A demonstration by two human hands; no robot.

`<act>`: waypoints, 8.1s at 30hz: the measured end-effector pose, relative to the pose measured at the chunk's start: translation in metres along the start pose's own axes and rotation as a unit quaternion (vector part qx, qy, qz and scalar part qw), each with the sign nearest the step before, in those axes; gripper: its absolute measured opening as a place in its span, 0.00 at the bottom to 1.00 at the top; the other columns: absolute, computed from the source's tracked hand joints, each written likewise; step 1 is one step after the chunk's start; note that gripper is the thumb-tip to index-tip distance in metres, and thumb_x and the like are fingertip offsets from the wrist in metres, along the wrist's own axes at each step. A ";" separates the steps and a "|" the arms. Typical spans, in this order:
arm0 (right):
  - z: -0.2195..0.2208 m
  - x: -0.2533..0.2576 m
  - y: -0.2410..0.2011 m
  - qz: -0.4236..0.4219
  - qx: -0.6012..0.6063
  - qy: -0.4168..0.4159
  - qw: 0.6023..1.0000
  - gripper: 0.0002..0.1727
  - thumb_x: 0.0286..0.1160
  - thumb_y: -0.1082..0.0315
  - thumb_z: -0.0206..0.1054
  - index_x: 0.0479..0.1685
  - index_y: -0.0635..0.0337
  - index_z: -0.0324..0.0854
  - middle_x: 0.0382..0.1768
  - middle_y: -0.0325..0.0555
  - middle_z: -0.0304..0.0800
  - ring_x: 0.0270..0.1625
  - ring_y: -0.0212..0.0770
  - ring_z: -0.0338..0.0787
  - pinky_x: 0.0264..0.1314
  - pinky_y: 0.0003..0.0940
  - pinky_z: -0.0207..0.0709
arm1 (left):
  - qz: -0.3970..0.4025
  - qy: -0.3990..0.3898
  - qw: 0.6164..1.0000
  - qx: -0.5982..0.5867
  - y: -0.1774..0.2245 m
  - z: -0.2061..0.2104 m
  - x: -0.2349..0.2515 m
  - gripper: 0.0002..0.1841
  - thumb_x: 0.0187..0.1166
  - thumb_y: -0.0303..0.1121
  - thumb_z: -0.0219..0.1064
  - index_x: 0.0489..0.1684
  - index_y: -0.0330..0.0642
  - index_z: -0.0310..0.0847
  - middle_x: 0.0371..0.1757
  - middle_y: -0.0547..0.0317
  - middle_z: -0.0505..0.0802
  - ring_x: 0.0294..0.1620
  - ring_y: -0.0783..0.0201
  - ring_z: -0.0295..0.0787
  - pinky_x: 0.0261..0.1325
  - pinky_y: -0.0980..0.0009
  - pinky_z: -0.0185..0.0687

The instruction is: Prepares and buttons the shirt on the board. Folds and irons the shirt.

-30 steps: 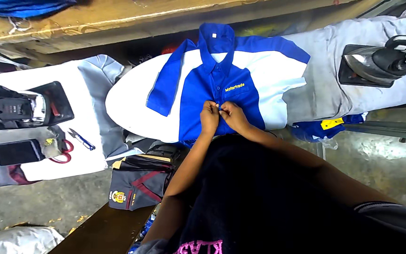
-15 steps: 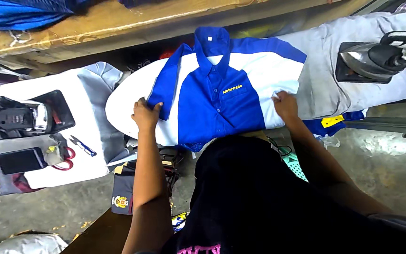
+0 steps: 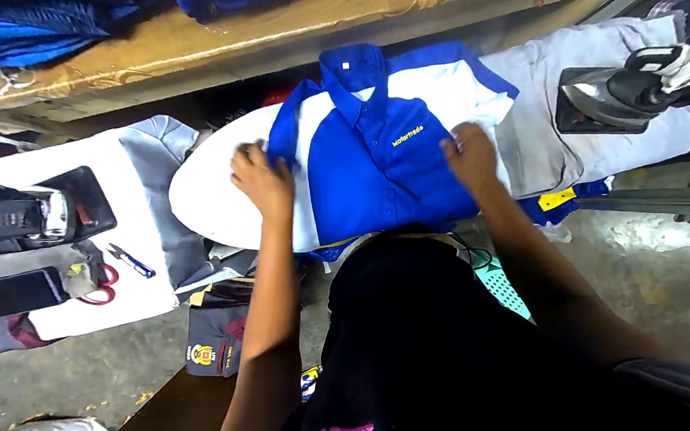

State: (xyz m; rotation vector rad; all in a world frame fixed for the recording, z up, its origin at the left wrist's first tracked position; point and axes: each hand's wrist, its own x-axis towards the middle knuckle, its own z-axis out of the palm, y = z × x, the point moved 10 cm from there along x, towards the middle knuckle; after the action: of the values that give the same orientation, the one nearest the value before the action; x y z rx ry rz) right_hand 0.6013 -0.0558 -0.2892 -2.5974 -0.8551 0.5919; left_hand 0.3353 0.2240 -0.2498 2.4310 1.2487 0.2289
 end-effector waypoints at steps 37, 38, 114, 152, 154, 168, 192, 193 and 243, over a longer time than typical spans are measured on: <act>0.126 -0.101 -0.010 0.121 0.379 -0.229 0.889 0.09 0.82 0.72 0.67 0.53 0.68 0.82 0.43 0.48 0.86 0.41 0.34 0.81 0.46 0.31 0.76 | -0.039 -0.330 0.915 -0.230 0.080 0.150 -0.136 0.11 0.85 0.30 0.65 0.52 0.28 0.83 0.46 0.39 0.92 0.50 0.47 0.90 0.60 0.48 0.82; 0.126 -0.102 -0.009 0.105 0.359 -0.223 0.900 0.13 0.81 0.73 0.68 0.59 0.69 0.80 0.47 0.53 0.87 0.45 0.38 0.84 0.51 0.36 0.79 | -0.041 -0.334 0.914 -0.227 0.079 0.150 -0.137 0.11 0.85 0.30 0.65 0.52 0.28 0.83 0.46 0.39 0.92 0.50 0.47 0.90 0.60 0.47 0.82; 0.076 -0.100 -0.095 -0.162 0.196 0.010 0.967 0.11 0.78 0.73 0.64 0.43 0.74 0.90 0.42 0.64 0.94 0.48 0.57 0.96 0.57 0.47 0.87 | -0.320 -0.184 0.741 -0.560 0.076 0.135 -0.147 0.06 0.86 0.25 0.63 0.44 0.31 0.83 0.29 0.61 0.89 0.27 0.74 0.84 0.32 0.80 0.79; 0.134 -0.104 -0.038 0.206 0.554 -0.194 0.783 0.06 0.83 0.76 0.64 0.53 0.66 0.82 0.38 0.42 0.88 0.37 0.31 0.87 0.45 0.29 0.83 | -0.063 -0.241 0.916 -0.314 0.079 0.138 -0.136 0.09 0.86 0.26 0.62 0.52 0.27 0.81 0.48 0.41 0.89 0.48 0.55 0.88 0.57 0.57 0.83; 0.131 -0.104 -0.041 0.171 0.513 -0.190 0.819 0.12 0.77 0.78 0.69 0.56 0.66 0.80 0.42 0.45 0.86 0.38 0.32 0.85 0.44 0.29 0.82 | -0.077 -0.229 0.912 -0.330 0.078 0.140 -0.136 0.11 0.85 0.24 0.62 0.59 0.27 0.76 0.44 0.44 0.89 0.43 0.58 0.88 0.53 0.59 0.85; 0.030 -0.068 0.059 0.066 0.075 -0.081 0.992 0.25 0.89 0.58 0.62 0.69 0.73 0.77 0.57 0.74 0.87 0.61 0.73 0.87 0.65 0.72 0.76 | -0.162 -0.015 0.973 -0.165 -0.083 0.022 -0.097 0.29 0.85 0.33 0.64 0.80 0.24 0.66 0.77 0.24 0.76 0.73 0.34 0.79 0.72 0.42 0.77; -0.048 0.112 0.049 0.042 0.390 0.169 0.904 0.25 0.85 0.62 0.65 0.72 0.74 0.75 0.71 0.65 0.81 0.73 0.47 0.81 0.78 0.41 0.72 | -0.177 0.063 0.895 -0.405 -0.056 0.005 0.085 0.18 0.89 0.36 0.59 0.63 0.27 0.71 0.52 0.44 0.86 0.50 0.61 0.85 0.59 0.61 0.83; -0.047 0.116 0.047 0.038 0.369 0.167 0.914 0.26 0.86 0.61 0.64 0.72 0.75 0.75 0.71 0.66 0.81 0.74 0.49 0.80 0.79 0.42 0.70 | -0.169 0.058 0.910 -0.373 -0.061 0.010 0.091 0.20 0.89 0.36 0.60 0.65 0.25 0.71 0.56 0.39 0.86 0.54 0.57 0.86 0.62 0.58 0.82; 0.063 0.125 -0.053 0.180 0.554 -0.049 0.811 0.27 0.80 0.70 0.68 0.78 0.63 0.70 0.63 0.56 0.85 0.60 0.47 0.87 0.61 0.48 0.84 | -0.380 0.090 0.843 -0.369 -0.196 -0.011 0.059 0.29 0.79 0.35 0.71 0.77 0.27 0.71 0.75 0.34 0.81 0.73 0.44 0.79 0.74 0.43 0.75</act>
State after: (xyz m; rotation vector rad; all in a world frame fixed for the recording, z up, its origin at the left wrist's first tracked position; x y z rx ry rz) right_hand 0.6374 0.0741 -0.3545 -1.6068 0.0647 0.9561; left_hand 0.2207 0.3772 -0.3235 1.1782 1.6959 0.5772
